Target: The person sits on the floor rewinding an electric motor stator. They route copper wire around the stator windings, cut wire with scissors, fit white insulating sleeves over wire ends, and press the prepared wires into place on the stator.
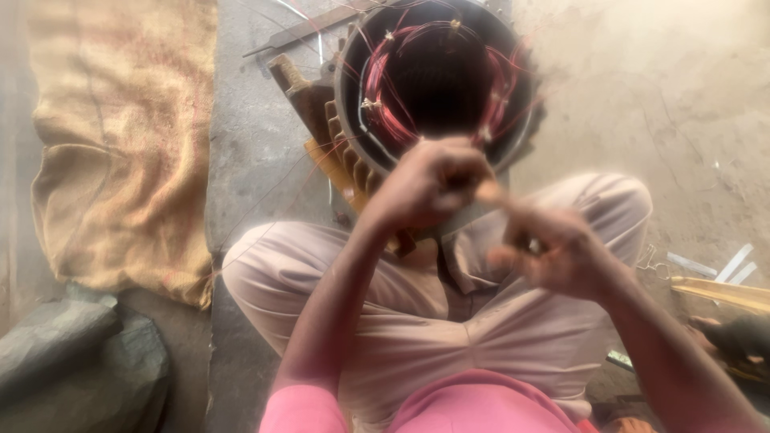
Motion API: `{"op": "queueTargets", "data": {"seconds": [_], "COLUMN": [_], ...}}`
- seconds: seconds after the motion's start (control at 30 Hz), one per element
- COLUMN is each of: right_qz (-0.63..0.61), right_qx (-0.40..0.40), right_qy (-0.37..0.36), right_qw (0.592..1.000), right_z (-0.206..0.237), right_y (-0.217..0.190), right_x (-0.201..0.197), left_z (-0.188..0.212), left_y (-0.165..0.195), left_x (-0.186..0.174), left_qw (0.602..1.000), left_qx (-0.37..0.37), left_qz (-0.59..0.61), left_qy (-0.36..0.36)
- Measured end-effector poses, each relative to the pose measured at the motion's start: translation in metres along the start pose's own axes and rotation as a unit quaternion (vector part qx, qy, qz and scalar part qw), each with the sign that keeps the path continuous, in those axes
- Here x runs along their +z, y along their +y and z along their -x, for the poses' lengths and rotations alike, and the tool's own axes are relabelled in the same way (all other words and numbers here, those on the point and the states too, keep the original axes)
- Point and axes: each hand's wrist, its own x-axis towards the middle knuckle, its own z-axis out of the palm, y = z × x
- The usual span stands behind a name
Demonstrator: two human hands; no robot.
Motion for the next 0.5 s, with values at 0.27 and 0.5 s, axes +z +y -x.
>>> {"op": "queueTargets", "data": {"seconds": [0.27, 0.5], "right_qz": [0.079, -0.035], "right_qx": [0.187, 0.219], "right_qy": [0.186, 0.174], "right_qw": [0.961, 0.959], "right_z": [0.020, 0.045], "right_y": [0.021, 0.049], "right_x": [-0.014, 0.007], "left_z": [0.004, 0.003], "left_y": [-0.005, -0.008], "left_x": [-0.004, 0.000], "left_qw": [0.995, 0.999], "left_qx": [0.079, 0.039], "left_qz": [0.051, 0.035], "left_qy": [0.017, 0.001]}}
